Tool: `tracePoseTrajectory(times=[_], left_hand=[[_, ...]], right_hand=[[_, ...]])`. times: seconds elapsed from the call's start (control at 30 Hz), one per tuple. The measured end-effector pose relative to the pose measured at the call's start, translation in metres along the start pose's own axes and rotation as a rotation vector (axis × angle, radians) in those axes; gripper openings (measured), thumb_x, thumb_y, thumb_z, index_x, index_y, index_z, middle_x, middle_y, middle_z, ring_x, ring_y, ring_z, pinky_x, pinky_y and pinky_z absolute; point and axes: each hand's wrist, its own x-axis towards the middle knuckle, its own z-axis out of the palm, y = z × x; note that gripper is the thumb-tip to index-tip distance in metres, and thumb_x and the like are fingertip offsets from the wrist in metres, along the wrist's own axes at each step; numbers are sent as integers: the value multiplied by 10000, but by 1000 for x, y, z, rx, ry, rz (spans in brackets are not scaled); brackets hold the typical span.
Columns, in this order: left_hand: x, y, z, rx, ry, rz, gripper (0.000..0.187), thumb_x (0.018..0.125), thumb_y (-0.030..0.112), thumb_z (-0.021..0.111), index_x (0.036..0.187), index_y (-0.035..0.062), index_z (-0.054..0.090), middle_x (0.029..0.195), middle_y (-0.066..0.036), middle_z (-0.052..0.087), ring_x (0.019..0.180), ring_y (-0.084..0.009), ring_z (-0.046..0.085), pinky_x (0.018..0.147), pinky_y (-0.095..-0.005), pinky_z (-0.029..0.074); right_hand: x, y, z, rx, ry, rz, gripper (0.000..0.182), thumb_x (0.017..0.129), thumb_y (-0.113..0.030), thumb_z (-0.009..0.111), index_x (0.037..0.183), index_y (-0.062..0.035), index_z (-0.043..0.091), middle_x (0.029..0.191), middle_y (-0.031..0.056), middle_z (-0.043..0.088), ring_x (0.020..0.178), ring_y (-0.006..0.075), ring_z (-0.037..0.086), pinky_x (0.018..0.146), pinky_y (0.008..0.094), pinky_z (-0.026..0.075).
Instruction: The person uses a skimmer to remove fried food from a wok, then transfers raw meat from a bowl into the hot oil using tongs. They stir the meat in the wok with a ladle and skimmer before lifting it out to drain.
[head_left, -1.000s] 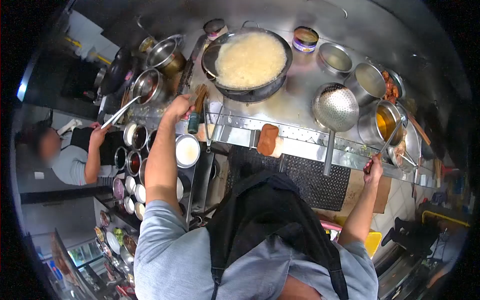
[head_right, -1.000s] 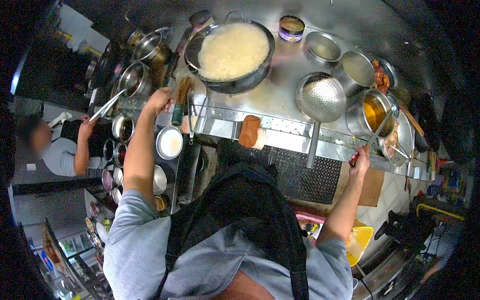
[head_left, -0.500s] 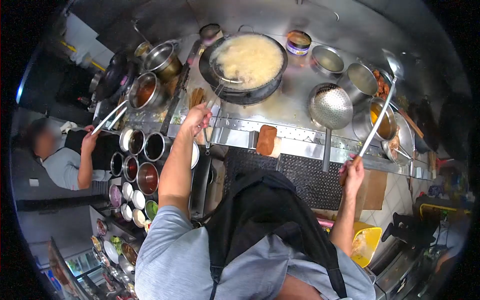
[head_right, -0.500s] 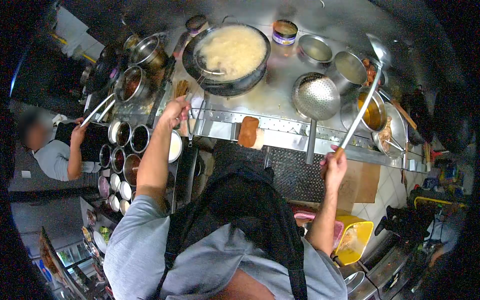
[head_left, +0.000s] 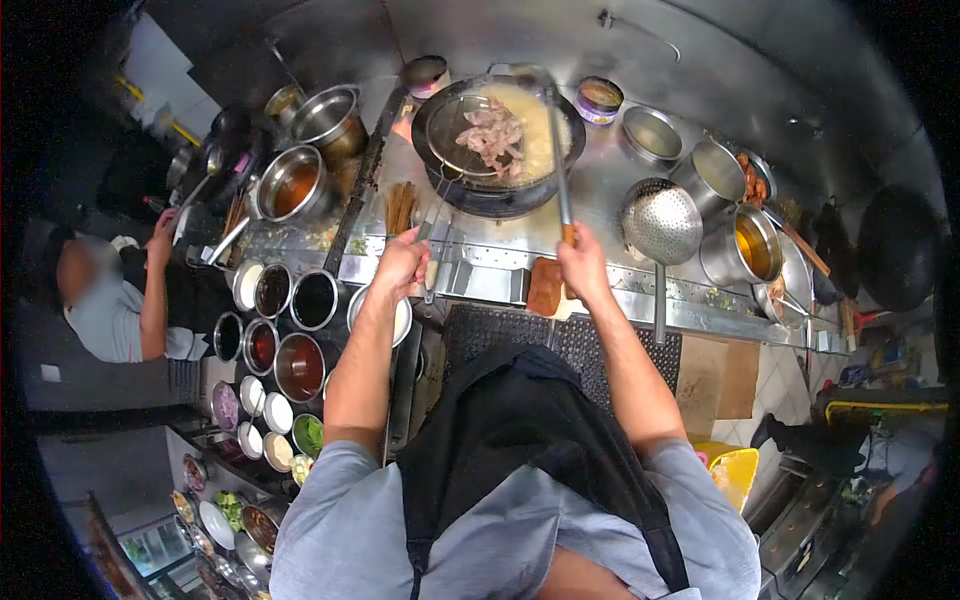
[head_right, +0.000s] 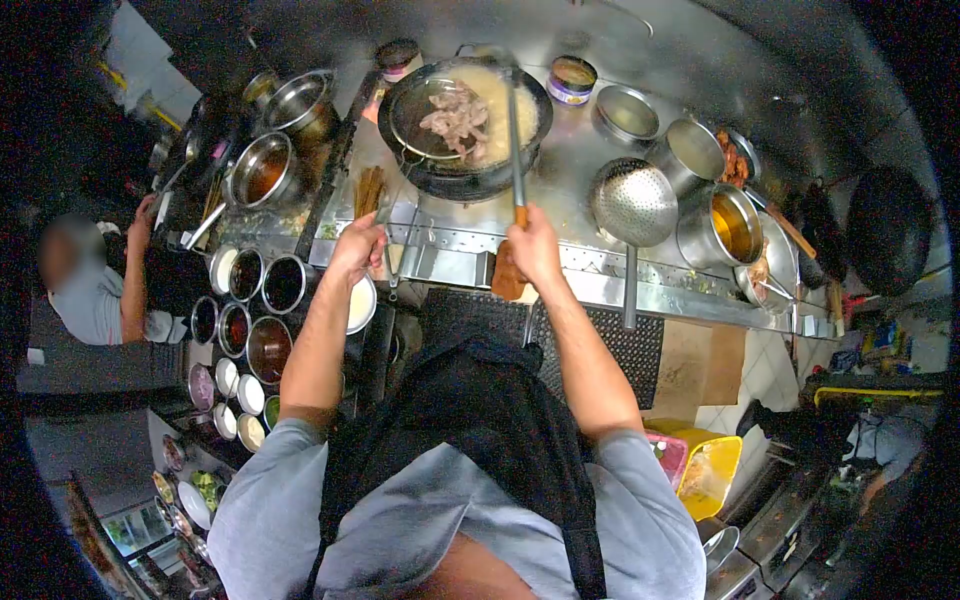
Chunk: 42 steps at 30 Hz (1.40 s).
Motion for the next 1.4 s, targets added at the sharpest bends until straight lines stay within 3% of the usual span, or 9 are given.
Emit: tracePoseTrajectory(times=[0.2,0.43,0.6,0.7,0.87,1.0,1.17,1.27,1.4], left_hand=[[13,14,16,-33,2,1,346,889,35,502,1218,-18,410,625,-3,473,427,-91,392,378,-261,323],[8,7,17,-50,26,-14,403,895,50,518,1271,-13,388,639,-2,479,432,-93,390,378,-260,320],[20,17,32,-90,4,-54,564,911,45,485,1415,-9,239,631,-7,477,444,-107,396,395,-287,318],[16,16,32,-149,27,-32,335,915,55,491,1231,-1,395,622,-1,472,423,-94,398,367,-265,326],[11,12,23,-103,-33,-37,373,922,58,484,1274,-3,375,623,-1,473,423,-96,400,367,-262,329],[7,19,37,-101,34,-4,293,924,59,484,1200,2,408,626,-2,480,422,-97,400,363,-263,330],[21,13,28,-130,20,-51,339,917,52,487,1237,-10,394,633,-6,488,424,-98,401,364,-265,331],[13,16,24,-150,15,-52,289,902,41,472,1182,14,407,636,-3,482,431,-94,390,376,-263,321],[5,24,32,-165,10,-34,277,890,26,450,1163,33,403,643,0,475,435,-89,379,385,-256,306]], right_hand=[[5,0,41,10,-353,135,441,834,-55,494,1274,-25,485,661,45,565,468,127,543,436,281,445],[-28,-25,28,-60,-110,51,395,843,0,472,1238,4,487,642,25,506,431,111,473,408,265,401],[-3,-7,35,263,-328,254,384,843,-6,457,1224,15,490,671,23,518,441,95,464,421,244,396],[-20,-21,37,164,-315,163,407,847,-4,456,1252,10,481,670,21,515,434,96,459,424,237,391],[-26,-33,22,-27,-100,50,420,846,-13,461,1266,-2,479,632,30,510,432,114,471,415,254,387],[11,-9,26,285,-235,235,370,839,-8,471,1208,-7,495,643,20,509,424,108,448,407,248,383],[-1,-17,12,314,-359,193,405,857,-6,464,1261,-8,474,649,13,505,438,104,451,406,241,378],[-16,-22,8,87,-128,40,441,859,-8,467,1299,2,460,648,21,515,433,112,468,415,252,399],[-1,-3,16,142,-152,146,376,857,-10,470,1232,4,501,652,21,522,426,112,467,407,257,397]])
